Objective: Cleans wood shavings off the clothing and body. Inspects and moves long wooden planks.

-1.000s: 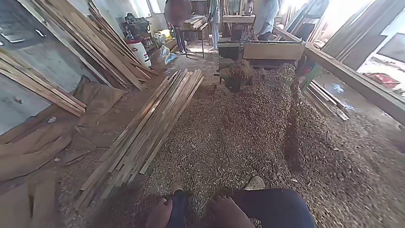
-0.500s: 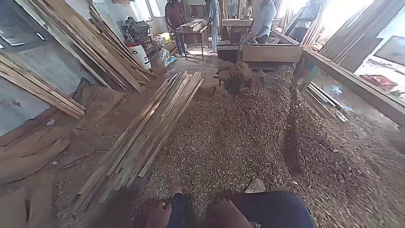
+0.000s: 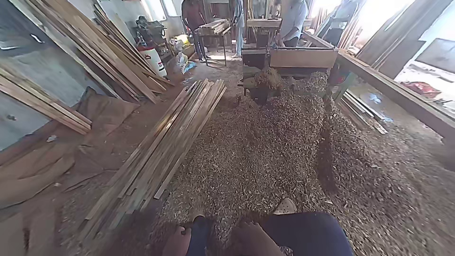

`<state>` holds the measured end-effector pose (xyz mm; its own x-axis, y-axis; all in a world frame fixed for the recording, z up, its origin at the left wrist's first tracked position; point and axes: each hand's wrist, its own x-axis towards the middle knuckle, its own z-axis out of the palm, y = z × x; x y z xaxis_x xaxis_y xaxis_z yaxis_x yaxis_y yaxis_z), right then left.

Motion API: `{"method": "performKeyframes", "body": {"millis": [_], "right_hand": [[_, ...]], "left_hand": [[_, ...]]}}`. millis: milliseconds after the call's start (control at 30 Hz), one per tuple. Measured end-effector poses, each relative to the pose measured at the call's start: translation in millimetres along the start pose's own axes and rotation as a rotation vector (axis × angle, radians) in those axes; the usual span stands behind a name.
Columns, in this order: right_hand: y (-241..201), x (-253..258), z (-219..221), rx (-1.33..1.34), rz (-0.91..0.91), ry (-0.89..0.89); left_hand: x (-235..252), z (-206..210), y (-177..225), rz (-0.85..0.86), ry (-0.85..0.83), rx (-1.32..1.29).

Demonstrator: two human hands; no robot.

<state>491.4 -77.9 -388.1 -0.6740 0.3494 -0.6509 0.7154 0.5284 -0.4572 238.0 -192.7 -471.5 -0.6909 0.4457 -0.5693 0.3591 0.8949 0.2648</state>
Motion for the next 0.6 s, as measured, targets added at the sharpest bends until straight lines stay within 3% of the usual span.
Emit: {"method": "performKeyframes", "body": {"millis": [600], "right_hand": [[-1.2, -0.1, -0.3, 0.009, 0.011, -0.001]], "left_hand": [[6.8, 4.5, -7.4, 0.026, 0.001, 0.019]]}}
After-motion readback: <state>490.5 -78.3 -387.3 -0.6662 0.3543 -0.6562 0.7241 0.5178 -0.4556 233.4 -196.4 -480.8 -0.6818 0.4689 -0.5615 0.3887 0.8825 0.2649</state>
